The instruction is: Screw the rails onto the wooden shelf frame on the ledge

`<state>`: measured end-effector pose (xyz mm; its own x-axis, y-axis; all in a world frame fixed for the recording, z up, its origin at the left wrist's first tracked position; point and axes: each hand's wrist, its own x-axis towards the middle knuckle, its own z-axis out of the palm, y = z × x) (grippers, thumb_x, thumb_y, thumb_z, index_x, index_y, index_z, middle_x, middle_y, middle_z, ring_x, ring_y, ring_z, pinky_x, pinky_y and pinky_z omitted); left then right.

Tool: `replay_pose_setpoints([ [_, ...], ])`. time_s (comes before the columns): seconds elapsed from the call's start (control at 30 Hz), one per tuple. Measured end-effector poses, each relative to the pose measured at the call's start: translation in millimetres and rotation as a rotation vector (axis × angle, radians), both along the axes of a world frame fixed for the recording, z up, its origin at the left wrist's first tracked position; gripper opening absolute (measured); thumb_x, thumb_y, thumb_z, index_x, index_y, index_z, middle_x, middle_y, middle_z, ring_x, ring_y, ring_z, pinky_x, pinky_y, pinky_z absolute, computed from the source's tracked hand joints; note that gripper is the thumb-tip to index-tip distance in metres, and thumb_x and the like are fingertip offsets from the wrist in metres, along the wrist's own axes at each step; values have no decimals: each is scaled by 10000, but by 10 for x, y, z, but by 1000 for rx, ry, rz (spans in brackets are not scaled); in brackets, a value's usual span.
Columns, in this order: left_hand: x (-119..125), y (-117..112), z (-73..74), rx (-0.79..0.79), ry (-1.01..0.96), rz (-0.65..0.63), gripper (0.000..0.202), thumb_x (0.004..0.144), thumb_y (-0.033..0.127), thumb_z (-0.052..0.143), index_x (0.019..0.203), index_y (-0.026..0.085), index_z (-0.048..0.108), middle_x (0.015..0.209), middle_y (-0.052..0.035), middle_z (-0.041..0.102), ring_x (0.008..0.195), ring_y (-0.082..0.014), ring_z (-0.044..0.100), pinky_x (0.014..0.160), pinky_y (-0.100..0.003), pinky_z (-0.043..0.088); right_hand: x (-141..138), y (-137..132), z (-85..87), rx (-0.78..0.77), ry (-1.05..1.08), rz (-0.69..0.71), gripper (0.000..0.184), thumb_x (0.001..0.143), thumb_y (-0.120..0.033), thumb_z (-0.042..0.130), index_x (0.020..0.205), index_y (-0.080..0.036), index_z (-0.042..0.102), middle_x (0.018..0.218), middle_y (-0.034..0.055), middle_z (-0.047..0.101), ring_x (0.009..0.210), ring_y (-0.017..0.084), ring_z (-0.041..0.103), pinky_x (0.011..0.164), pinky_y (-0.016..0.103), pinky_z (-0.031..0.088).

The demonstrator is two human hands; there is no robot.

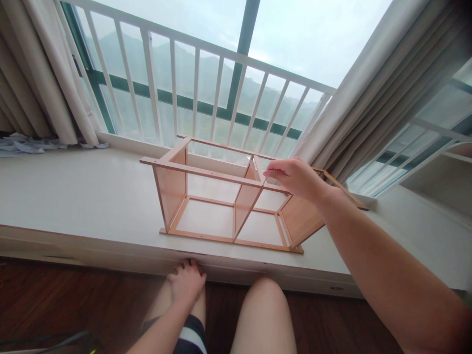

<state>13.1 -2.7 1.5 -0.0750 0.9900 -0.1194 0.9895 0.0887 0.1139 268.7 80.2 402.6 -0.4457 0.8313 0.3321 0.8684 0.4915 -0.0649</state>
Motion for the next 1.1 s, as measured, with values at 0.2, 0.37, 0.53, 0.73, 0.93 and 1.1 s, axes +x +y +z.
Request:
replay_pose_setpoints([
  [0.2,1,-4,-15,24,5,-4,462,801,377,479,1157,106,593,1078,-219,560,987,-397,520,799,-590,365,39,6,23,-37,-85,39,270,948,-395,443,803,-218,587,647,-16,499,628,124,407,618,234,293],
  [0.37,5,-6,-9,15,10,0,463,806,381,476,1162,110,592,1090,-219,554,993,-402,520,801,-591,361,30,-12,53,-43,-127,64,303,973,-410,370,776,-221,501,647,-19,465,617,126,365,614,239,278],
  [0.53,7,1,23,-14,10,5,479,801,383,479,1184,115,584,1107,-220,559,1001,-393,519,809,-592,361,15,-5,91,-51,-139,78,328,962,-413,370,711,-217,451,621,-20,423,602,129,347,607,250,266],
  [0.73,2,2,66,-21,-4,-1,472,796,383,479,1166,113,593,1100,-219,567,1010,-397,519,806,-589,363,-12,-15,142,-97,-120,46,324,942,-410,397,685,-214,430,585,-32,379,589,122,324,585,251,247],
  [0.93,4,3,88,-20,4,0,462,809,376,472,1170,114,596,1103,-221,561,1003,-396,521,808,-585,360,-37,0,122,1,-181,3,323,924,-375,427,648,-210,397,562,-32,362,576,125,273,582,270,217],
  [1.1,5,-7,98,-22,3,0,464,815,378,485,1182,114,590,1109,-219,554,985,-384,522,813,-569,361,-43,-7,96,41,-198,-44,333,918,-381,423,632,-213,394,571,-25,367,574,134,304,600,272,229],
])
